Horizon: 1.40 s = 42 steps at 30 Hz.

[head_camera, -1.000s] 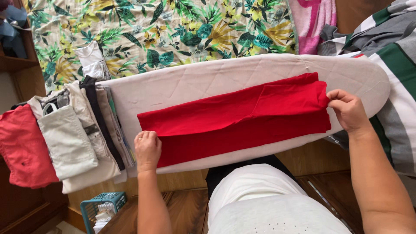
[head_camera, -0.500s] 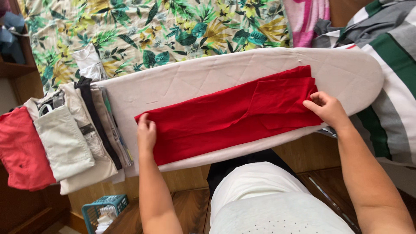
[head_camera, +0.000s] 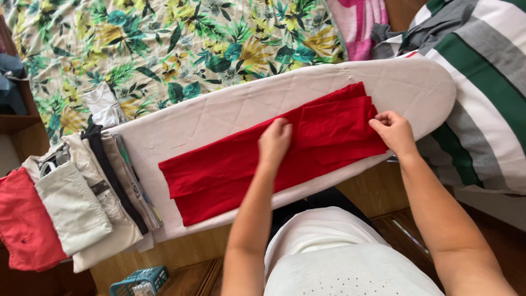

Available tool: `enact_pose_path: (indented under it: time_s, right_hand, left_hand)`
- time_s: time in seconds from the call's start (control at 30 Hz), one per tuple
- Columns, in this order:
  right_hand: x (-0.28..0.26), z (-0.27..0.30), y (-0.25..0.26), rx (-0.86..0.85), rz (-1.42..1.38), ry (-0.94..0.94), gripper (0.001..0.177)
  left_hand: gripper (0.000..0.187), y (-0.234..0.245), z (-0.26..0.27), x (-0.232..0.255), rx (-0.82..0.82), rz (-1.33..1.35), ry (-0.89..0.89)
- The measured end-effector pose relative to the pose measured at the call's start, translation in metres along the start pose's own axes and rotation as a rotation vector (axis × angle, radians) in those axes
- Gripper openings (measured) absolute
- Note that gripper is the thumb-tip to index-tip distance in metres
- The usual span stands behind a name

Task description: The person picks up several garments from a pile and folds them one by one on an ironing board, placing each folded item onto a growing stack.

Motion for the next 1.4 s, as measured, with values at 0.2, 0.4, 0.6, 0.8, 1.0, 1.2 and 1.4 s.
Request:
enact_pose_path:
  time_s: [0.2, 0.4, 0.6, 0.8, 1.0, 1.2, 1.4]
  right_hand:
    - [-0.004, 0.000, -0.001, -0.015, -0.036, 0.026, 0.035]
    - [-0.049, 0.017, 0.016, 0.121, -0.059, 0.356, 0.025]
    - [-0.021, -0.013, 0.007, -0.061, -0.097, 0.187, 0.027]
    - [-0.021, -0.021, 0.015, -0.058, -0.126, 0.194, 0.025]
    - [-0.030, -0.083, 0.006, 0.078, -0.083, 0.366, 0.015]
    - [-0.036, -0.137, -0.006, -0.013, 0.096, 0.411, 0.017]
    - [-0.032, -0.149, -0.010, 0.000, 0.121, 0.310, 0.014]
  left_hand:
    - [0.035, -0.043, -0.009, 0.046, -0.168, -0.055, 0.125]
    - [0.018, -0.029, 0.029, 0.033, 0.036, 0.367, -0.068]
    - [0.019, -0.027, 0.021, 0.016, -0.080, 0.270, 0.140]
    - [0.025, -0.015, 0.048, 0.038, -0.152, 0.017, 0.179]
    - [0.023, -0.034, 0.062, 0.009, -0.143, -0.123, 0.236]
    - [0.016, -0.030, 0.073, 0.018, -0.133, -0.071, 0.238]
    - [0.016, -0.028, 0.072, 0.015, -0.174, -0.075, 0.221]
Point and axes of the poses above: each hand's wrist, its own z-axis away from the middle knuckle, its own y-axis out of the back of the hand, x = y × z, the point moved 1 cm from there along -z, towards the middle knuckle, and after that the axes turned 7 degrees about -x, right-handed, at the moved point
